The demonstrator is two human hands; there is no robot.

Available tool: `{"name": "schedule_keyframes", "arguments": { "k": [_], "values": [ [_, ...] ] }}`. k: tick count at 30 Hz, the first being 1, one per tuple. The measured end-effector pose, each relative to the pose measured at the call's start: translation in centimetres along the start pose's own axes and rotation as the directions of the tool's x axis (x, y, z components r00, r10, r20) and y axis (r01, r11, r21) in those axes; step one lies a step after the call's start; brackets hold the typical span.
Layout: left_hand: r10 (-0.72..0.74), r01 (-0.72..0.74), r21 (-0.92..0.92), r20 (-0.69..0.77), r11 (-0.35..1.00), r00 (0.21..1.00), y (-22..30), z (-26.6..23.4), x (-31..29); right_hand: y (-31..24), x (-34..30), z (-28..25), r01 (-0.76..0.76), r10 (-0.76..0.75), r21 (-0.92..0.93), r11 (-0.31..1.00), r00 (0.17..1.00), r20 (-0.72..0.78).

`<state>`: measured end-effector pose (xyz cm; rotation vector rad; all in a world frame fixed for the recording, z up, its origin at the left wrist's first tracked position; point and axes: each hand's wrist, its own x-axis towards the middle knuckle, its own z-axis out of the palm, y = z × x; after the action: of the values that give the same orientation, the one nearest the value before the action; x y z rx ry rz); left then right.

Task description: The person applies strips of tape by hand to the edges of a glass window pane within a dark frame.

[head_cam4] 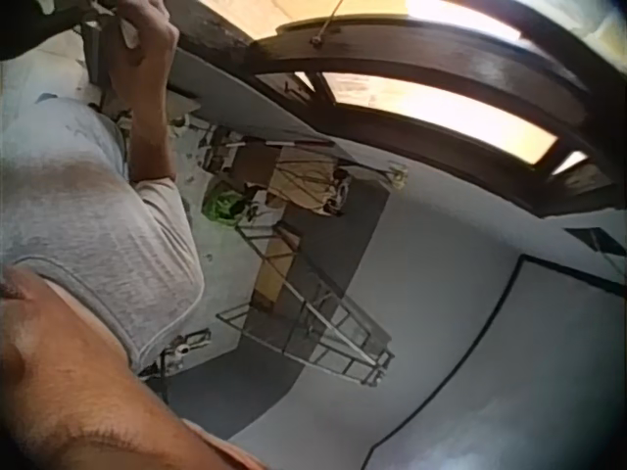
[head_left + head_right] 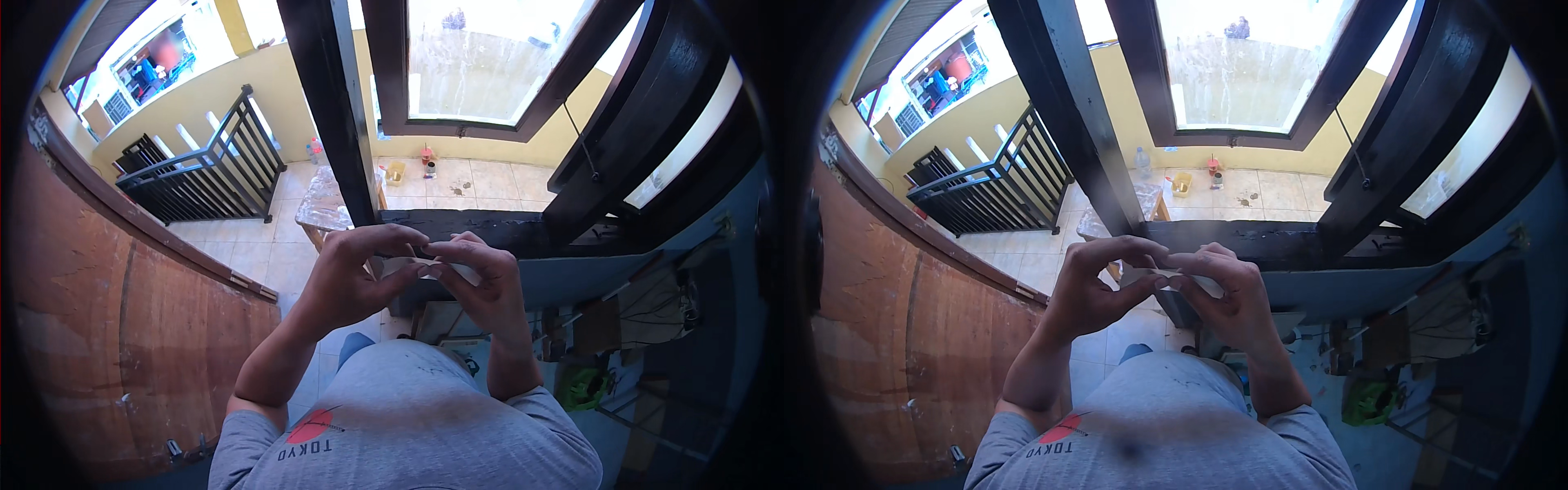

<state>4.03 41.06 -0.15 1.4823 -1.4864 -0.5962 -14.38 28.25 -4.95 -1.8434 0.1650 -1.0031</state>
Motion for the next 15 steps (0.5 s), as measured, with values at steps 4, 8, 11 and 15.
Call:
{"name": "schedule_keyframes", "arguments": {
  "k": [4, 8, 11, 15],
  "values": [
    [0.072, -0.065, 0.107, -0.059, 0.992, 0.996, -0.3, 0.6, 0.5, 0.0, -0.4, -0.4, -0.056, 0.054, -0.046, 0.997, 0.997, -0.053],
    [0.094, -0.086, 0.173, -0.040, 0.981, 0.995, -1.1, 1.4, 1.0, -0.1, -0.5, -0.9, 0.031, -0.044, -0.265, 0.964, 0.998, -0.046],
    [0.198, -0.177, 0.219, -0.079, 0.959, 0.977, -1.8, 2.3, 1.2, -0.3, -1.2, -0.9, -0.101, 0.077, -0.231, 0.968, 0.991, -0.110],
    [0.358, -0.309, 0.301, -0.126, 0.902, 0.925, -2.1, 3.3, 0.8, 0.6, -2.4, -1.5, -0.160, 0.152, -0.095, 0.983, 0.985, -0.086]
  ]
}}
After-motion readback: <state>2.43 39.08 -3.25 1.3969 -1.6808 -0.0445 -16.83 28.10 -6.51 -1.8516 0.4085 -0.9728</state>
